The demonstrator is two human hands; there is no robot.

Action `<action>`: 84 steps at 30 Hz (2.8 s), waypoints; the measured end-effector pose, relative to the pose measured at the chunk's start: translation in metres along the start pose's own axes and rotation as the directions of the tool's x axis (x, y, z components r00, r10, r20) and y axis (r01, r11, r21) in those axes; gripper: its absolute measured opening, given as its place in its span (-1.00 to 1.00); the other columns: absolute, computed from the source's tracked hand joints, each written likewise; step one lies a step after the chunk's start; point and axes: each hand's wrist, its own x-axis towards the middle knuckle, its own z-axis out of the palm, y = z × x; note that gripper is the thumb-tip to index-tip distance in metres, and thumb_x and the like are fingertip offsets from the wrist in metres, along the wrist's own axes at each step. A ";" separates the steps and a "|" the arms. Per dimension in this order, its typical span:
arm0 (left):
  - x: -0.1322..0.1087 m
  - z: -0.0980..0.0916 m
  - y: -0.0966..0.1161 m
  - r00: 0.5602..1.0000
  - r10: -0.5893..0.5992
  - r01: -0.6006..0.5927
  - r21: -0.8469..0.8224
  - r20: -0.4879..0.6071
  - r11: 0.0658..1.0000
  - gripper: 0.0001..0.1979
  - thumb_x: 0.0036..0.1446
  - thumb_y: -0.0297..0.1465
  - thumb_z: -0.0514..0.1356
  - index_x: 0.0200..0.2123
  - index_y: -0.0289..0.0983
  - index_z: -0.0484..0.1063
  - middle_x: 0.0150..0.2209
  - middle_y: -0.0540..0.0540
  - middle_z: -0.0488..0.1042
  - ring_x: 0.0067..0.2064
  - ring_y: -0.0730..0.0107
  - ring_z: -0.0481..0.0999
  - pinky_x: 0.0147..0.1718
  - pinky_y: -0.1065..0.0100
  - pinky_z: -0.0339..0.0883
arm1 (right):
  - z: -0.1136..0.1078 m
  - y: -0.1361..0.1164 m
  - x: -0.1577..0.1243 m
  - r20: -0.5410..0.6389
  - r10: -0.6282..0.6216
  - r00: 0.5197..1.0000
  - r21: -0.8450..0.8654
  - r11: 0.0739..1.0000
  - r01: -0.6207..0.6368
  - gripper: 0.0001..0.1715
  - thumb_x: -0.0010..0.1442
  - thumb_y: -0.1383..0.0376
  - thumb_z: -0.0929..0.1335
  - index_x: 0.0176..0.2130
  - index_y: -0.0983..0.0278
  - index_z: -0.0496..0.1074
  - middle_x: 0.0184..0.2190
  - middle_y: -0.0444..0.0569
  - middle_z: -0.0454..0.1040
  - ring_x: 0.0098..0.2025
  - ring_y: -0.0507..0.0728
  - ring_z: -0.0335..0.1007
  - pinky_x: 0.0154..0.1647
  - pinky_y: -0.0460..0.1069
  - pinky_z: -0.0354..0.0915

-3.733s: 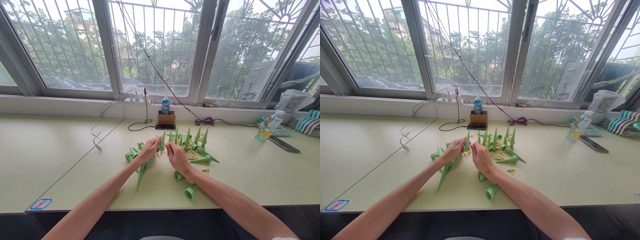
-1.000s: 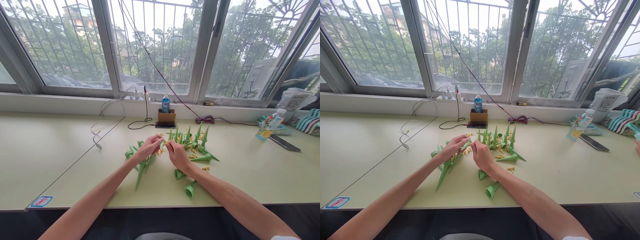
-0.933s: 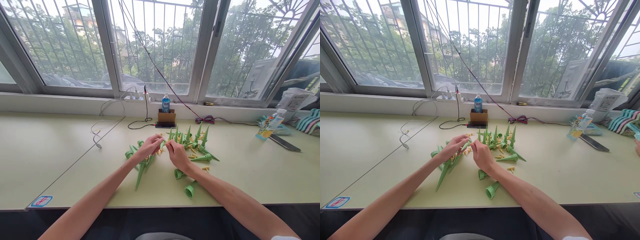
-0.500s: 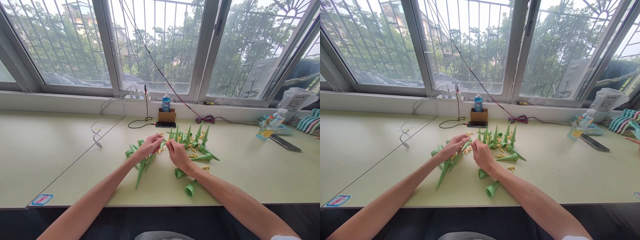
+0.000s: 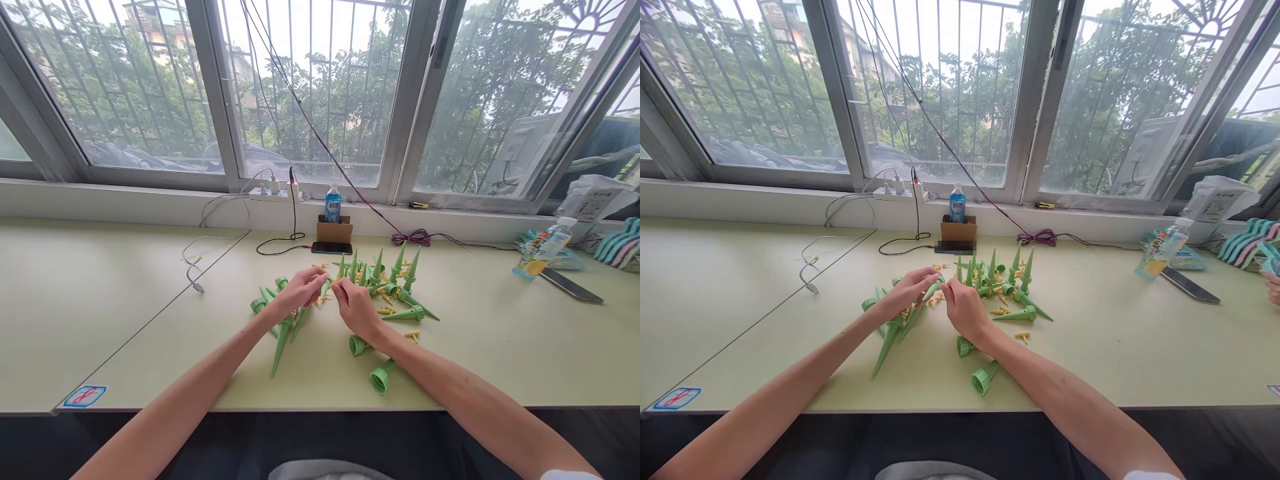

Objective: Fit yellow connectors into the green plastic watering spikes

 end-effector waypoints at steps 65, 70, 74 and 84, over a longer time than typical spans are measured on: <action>-0.001 0.001 0.000 0.996 0.092 -0.091 -0.033 0.006 0.995 -0.64 0.19 -0.08 0.14 -0.19 -0.26 0.36 -0.50 0.05 0.29 -0.59 0.58 0.21 -0.67 0.52 0.15 | 0.000 0.000 0.001 -0.003 -0.008 1.000 -0.024 1.000 0.008 -0.64 0.42 0.18 0.11 -0.39 0.24 0.19 -0.60 -0.19 0.20 -0.60 0.00 0.01 -0.51 -0.10 -0.02; -0.002 0.003 -0.002 0.978 0.207 -0.207 -0.002 -0.021 0.978 -0.66 0.18 -0.13 0.18 -0.16 -0.28 0.34 -0.47 0.06 0.24 -0.52 0.57 0.27 -0.60 0.52 0.20 | 0.001 0.002 0.001 -0.015 0.001 1.000 -0.033 0.999 -0.001 -0.62 0.42 0.19 0.09 -0.41 0.23 0.18 -0.60 -0.17 0.22 -0.59 0.01 0.02 -0.50 -0.09 0.00; -0.002 0.004 -0.004 0.960 0.278 -0.275 0.064 -0.039 0.959 -0.67 0.16 -0.17 0.21 -0.15 -0.28 0.35 -0.37 0.00 0.30 -0.40 0.50 0.37 -0.51 0.49 0.31 | 0.000 0.002 0.002 -0.028 -0.002 1.000 -0.011 1.000 0.001 -0.63 0.41 0.19 0.08 -0.41 0.23 0.14 -0.59 -0.17 0.22 -0.59 0.01 0.02 -0.50 -0.09 0.01; -0.004 0.005 0.000 0.954 0.296 -0.291 0.081 -0.056 0.953 -0.67 0.15 -0.16 0.21 -0.15 -0.27 0.36 -0.32 -0.05 0.36 -0.37 0.46 0.42 -0.53 0.49 0.32 | -0.001 0.002 0.003 -0.035 -0.004 0.999 -0.002 1.000 0.004 -0.64 0.41 0.19 0.06 -0.41 0.22 0.12 -0.59 -0.17 0.24 -0.59 0.01 0.05 -0.50 -0.10 0.03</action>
